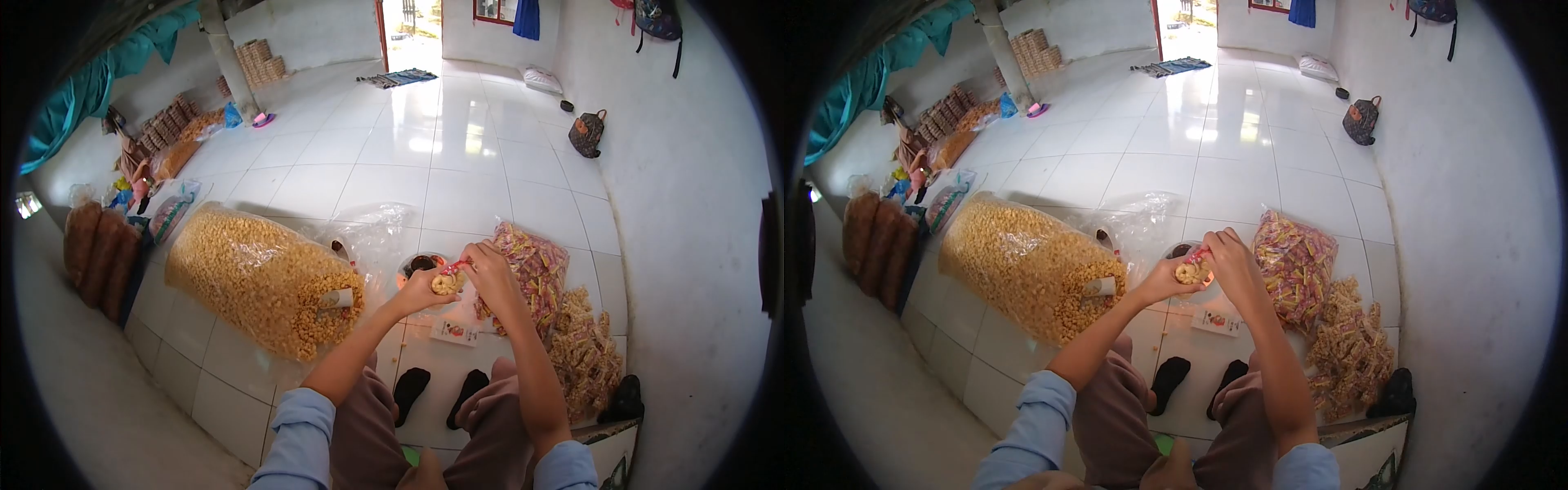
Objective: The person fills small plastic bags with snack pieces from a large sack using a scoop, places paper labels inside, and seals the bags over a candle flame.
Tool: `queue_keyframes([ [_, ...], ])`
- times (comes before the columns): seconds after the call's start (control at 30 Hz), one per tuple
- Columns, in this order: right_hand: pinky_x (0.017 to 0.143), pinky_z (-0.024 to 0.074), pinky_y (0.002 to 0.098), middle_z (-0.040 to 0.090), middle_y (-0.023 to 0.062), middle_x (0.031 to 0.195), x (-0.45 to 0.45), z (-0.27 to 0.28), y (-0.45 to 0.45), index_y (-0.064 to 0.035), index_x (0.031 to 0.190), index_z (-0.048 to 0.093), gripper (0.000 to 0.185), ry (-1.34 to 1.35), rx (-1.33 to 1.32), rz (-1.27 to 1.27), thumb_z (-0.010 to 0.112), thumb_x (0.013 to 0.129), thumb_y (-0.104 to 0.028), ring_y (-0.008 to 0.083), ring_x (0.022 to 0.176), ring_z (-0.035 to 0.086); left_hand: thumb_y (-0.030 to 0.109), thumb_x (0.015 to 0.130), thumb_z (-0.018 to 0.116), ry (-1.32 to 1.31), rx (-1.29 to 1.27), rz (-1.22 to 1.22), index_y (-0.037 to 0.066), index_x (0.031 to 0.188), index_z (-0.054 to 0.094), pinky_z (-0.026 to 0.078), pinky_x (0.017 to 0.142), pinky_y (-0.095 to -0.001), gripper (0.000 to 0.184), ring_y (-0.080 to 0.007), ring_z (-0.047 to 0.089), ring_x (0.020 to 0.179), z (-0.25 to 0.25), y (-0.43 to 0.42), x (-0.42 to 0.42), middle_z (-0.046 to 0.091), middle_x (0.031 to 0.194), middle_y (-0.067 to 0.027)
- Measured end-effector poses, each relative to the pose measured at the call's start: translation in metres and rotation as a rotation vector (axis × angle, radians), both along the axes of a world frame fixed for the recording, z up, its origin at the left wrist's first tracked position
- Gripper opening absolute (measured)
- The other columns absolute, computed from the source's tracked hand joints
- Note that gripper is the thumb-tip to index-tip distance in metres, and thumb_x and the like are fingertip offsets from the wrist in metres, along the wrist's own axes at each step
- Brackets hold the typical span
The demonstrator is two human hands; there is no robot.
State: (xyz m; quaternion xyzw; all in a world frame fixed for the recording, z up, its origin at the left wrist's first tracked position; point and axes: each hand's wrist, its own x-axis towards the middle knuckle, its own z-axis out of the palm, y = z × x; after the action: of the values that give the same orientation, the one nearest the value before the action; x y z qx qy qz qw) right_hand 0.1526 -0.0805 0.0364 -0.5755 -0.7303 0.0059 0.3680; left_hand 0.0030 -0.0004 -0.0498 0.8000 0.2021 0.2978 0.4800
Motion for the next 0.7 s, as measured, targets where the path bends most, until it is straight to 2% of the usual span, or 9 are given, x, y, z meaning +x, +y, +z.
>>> queue_keyframes([
  [0.17, 0.068, 0.0431, 0.0348, 0.052, 0.0117, 0.077, 0.003, -0.013, 0.004, 0.0002, 0.079, 0.053, 0.007, -0.021, -0.014, 0.107, 0.058, 0.076, -0.004, 0.028, 0.08, 0.052, 0.023, 0.067, 0.075, 0.04, 0.005, -0.011, 0.0, 0.101, 0.056, 0.048, 0.069, -0.0276, 0.045, -0.0155, 0.061, 0.074, -0.004, 0.0, -0.001, 0.064, 0.083, -0.0097],
  [0.23, 0.068, 0.0438, 0.0343, 0.053, 0.0113, 0.078, 0.0, -0.007, -0.001, -0.0016, 0.08, 0.056, 0.006, 0.192, -0.137, 0.085, 0.058, 0.075, -0.004, 0.0271, 0.078, 0.052, 0.022, 0.067, 0.075, 0.039, -0.012, -0.018, 0.0, 0.1, 0.056, 0.048, 0.07, -0.0274, 0.044, -0.0155, 0.062, 0.075, -0.001, 0.0, -0.002, 0.065, 0.084, -0.0096],
  [0.27, 0.068, 0.0438, 0.0343, 0.053, 0.0113, 0.078, -0.001, -0.003, -0.001, -0.0016, 0.08, 0.056, 0.006, 0.192, -0.14, 0.085, 0.058, 0.075, -0.004, 0.0271, 0.078, 0.052, 0.021, 0.067, 0.075, 0.037, -0.007, -0.029, 0.0, 0.1, 0.056, 0.048, 0.071, -0.0272, 0.044, -0.0153, 0.062, 0.077, 0.001, 0.0, -0.002, 0.065, 0.085, -0.0094],
  [0.37, 0.067, 0.0445, 0.0338, 0.054, 0.0103, 0.079, 0.001, 0.001, 0.001, -0.0023, 0.078, 0.058, 0.006, 0.09, -0.117, 0.031, 0.059, 0.073, -0.004, 0.0255, 0.077, 0.053, 0.02, 0.067, 0.075, 0.015, -0.029, -0.06, 0.001, 0.101, 0.056, 0.048, 0.071, -0.027, 0.044, -0.015, 0.062, 0.078, 0.002, -0.002, 0.0, 0.065, 0.086, -0.0091],
  [0.47, 0.066, 0.0446, 0.0337, 0.053, 0.0097, 0.077, 0.004, -0.005, 0.005, -0.0028, 0.078, 0.058, 0.007, -0.053, 0.0, 0.097, 0.06, 0.072, -0.004, 0.0244, 0.075, 0.053, 0.02, 0.067, 0.075, -0.005, -0.042, -0.075, 0.001, 0.104, 0.055, 0.048, 0.071, -0.0271, 0.046, -0.0153, 0.062, 0.078, 0.002, -0.002, 0.001, 0.065, 0.087, -0.0086],
  [0.63, 0.068, 0.0444, 0.0326, 0.056, 0.0076, 0.071, 0.006, -0.01, 0.005, -0.0059, 0.078, 0.063, 0.008, -0.063, -0.197, 0.014, 0.063, 0.07, -0.007, 0.0233, 0.075, 0.052, 0.024, 0.066, 0.075, 0.02, -0.123, -0.151, 0.003, 0.108, 0.054, 0.047, 0.071, -0.0276, 0.051, -0.0157, 0.061, 0.078, -0.013, 0.002, 0.004, 0.064, 0.088, -0.008],
  [0.7, 0.068, 0.0443, 0.0323, 0.057, 0.0077, 0.071, 0.008, -0.014, 0.006, -0.0065, 0.081, 0.065, 0.011, -0.084, -0.197, 0.064, 0.063, 0.07, -0.007, 0.0232, 0.075, 0.052, 0.025, 0.066, 0.075, 0.013, -0.131, -0.152, 0.003, 0.108, 0.054, 0.046, 0.071, -0.0278, 0.052, -0.0153, 0.06, 0.077, -0.014, 0.001, 0.004, 0.064, 0.087, -0.0074],
])
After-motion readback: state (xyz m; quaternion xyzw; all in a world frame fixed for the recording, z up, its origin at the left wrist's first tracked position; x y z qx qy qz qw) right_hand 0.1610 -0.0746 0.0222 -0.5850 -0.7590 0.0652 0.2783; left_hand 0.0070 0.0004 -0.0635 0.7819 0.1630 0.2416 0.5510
